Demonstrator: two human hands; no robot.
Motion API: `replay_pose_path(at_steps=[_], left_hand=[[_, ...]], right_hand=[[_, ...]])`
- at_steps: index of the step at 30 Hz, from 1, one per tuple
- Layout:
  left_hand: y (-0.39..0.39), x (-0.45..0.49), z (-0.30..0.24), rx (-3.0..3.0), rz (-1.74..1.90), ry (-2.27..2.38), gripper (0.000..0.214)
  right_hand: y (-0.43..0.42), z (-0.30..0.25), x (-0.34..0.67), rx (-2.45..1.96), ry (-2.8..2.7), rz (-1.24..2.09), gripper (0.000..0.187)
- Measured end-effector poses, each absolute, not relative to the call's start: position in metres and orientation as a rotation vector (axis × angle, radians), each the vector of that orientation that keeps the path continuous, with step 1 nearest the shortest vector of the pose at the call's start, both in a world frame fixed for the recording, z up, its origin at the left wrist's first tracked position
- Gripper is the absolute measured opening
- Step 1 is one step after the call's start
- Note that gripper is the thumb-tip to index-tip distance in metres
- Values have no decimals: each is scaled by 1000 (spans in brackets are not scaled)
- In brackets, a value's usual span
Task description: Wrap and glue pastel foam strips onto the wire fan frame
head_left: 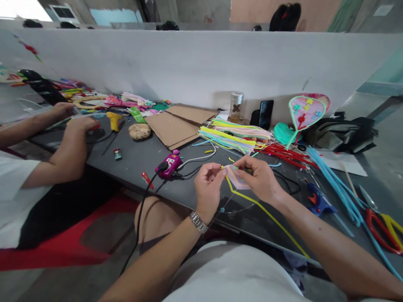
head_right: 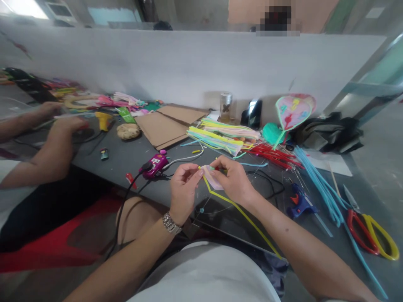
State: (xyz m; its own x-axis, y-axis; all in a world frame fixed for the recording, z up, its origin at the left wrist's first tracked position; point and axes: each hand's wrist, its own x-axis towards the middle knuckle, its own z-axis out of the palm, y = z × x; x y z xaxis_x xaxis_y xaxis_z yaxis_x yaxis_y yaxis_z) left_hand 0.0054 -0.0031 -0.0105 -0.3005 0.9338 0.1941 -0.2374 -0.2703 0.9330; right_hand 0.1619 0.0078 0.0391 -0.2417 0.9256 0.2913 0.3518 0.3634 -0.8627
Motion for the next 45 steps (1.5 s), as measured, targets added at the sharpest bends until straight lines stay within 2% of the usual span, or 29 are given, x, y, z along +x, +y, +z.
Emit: replay_pose_path(at_steps=[9,29,45], left_hand=[[-6,9,-8,1148,1784,1149,15],[-6,1,-24,1410,1647,1269,18],[-4,-6,-22,1359,1616,1209,19]], right_hand=[[6,37,162,-1101,-1726,920,15],[8,33,172,-1140,-1648,1055,27],[12,36,171,-1120,-1644,1175,27]])
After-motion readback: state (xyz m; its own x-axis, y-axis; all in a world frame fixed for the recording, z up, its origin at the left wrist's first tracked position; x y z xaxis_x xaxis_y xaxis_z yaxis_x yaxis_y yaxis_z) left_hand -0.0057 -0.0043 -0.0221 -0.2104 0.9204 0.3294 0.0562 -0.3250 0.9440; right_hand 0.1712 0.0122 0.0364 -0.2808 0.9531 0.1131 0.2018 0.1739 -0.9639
